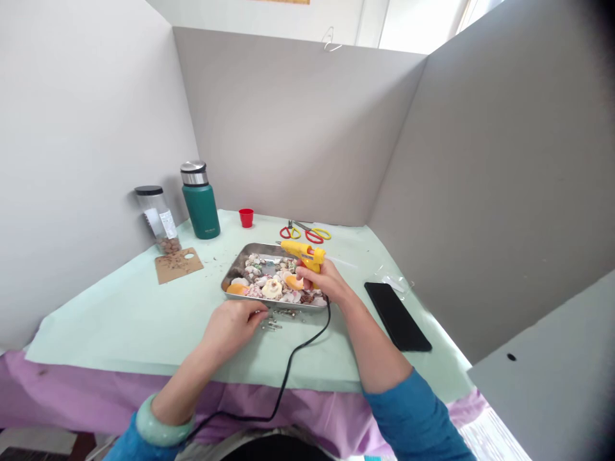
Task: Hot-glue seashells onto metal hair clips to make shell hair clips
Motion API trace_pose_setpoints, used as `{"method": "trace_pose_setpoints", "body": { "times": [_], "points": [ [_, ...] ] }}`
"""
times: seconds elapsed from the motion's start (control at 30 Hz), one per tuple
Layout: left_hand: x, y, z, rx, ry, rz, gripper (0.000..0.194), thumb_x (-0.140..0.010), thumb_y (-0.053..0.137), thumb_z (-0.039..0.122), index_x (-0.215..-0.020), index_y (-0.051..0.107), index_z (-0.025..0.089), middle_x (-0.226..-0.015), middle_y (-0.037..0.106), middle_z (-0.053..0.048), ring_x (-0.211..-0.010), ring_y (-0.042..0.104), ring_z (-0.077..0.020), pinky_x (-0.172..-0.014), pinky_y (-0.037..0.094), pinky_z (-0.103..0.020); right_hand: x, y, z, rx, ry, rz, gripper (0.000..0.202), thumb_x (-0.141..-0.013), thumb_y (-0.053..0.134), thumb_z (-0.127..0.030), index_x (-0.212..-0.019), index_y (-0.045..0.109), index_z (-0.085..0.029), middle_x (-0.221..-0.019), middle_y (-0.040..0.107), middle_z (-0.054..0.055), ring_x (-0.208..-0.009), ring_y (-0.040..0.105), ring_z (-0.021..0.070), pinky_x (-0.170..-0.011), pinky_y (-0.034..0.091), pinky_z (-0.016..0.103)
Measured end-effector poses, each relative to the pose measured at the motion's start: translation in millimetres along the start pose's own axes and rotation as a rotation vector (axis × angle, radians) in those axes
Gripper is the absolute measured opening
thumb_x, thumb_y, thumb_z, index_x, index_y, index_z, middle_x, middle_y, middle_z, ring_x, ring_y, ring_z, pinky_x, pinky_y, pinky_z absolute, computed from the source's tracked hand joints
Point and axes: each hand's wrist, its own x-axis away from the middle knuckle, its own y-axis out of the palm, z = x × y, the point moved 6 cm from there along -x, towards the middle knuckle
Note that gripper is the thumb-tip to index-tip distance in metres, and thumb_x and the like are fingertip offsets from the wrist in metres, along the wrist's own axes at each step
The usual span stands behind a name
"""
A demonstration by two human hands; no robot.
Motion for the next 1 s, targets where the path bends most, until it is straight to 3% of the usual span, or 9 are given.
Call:
{"method": "trace_pose_setpoints", "body": {
  "times": [0.17,0.3,0.43,0.57,0.77,1.0],
  "points": [
    [-8.1,-15.2,5.4,0.500,-0.059,-0.017,0.015,-0.075,0.058,0.034,-0.073,0.063,0.020,-0.060,0.063,0.000,-0.047,0.051,-0.0125,-0.048,0.037,-0.023,-0.2,-0.1,1.7,-0.013,-0.012,-0.003,0.028,-0.071,0.068,-0.038,-0.090,0.061,-0.019,-0.058,0.057,-0.002,-0.045,0.047,0.0100,-0.045,0.038,0.024],
    [-43.0,-30.0,9.6,0.777,-0.087,0.012,0.018,-0.074,0.060,0.035,-0.076,0.060,0.017,-0.062,0.064,-0.001,-0.046,0.053,-0.0105,-0.047,0.041,-0.022,0.8,-2.2,-1.7,-0.007,-0.027,0.028,0.030,-0.071,0.068,-0.039,-0.090,0.060,-0.017,-0.058,0.057,-0.002,-0.044,0.047,0.0099,-0.045,0.038,0.023],
    [-84.4,-28.9,12.4,0.822,-0.091,-0.012,0.017,-0.069,0.064,0.031,-0.074,0.059,0.016,-0.067,0.067,-0.003,-0.042,0.052,-0.0092,-0.042,0.040,-0.022,-0.7,-6.6,-9.6,0.008,-0.065,0.100,0.032,-0.073,0.063,-0.041,-0.093,0.056,-0.017,-0.067,0.061,0.000,-0.046,0.049,0.0096,-0.046,0.040,0.023],
    [-106.8,-16.4,14.9,0.832,-0.035,-0.028,0.021,-0.070,0.065,0.035,-0.075,0.061,0.015,-0.065,0.066,-0.002,-0.043,0.052,-0.0092,-0.042,0.042,-0.022,-8.9,-9.6,-13.2,0.056,-0.079,0.220,0.031,-0.072,0.063,-0.038,-0.094,0.055,-0.018,-0.071,0.062,0.000,-0.049,0.051,0.0097,-0.046,0.042,0.022],
    [-116.9,0.9,9.3,0.809,0.009,-0.037,0.026,-0.069,0.065,0.039,-0.075,0.066,0.014,-0.060,0.064,-0.002,-0.042,0.051,-0.0090,-0.041,0.040,-0.020,-26.8,-8.3,-5.2,0.090,-0.031,0.386,0.029,-0.070,0.060,-0.034,-0.094,0.053,-0.018,-0.068,0.059,-0.001,-0.049,0.053,0.0112,-0.041,0.041,0.021],
    [-117.5,6.7,1.8,0.784,-0.001,-0.044,0.032,-0.072,0.060,0.045,-0.072,0.066,0.013,-0.060,0.064,-0.003,-0.042,0.051,-0.0090,-0.044,0.040,-0.021,-31.5,-9.0,6.4,0.113,-0.037,0.399,0.030,-0.067,0.061,-0.030,-0.094,0.055,-0.019,-0.070,0.061,-0.001,-0.050,0.056,0.0115,-0.041,0.043,0.021]
  ]
}}
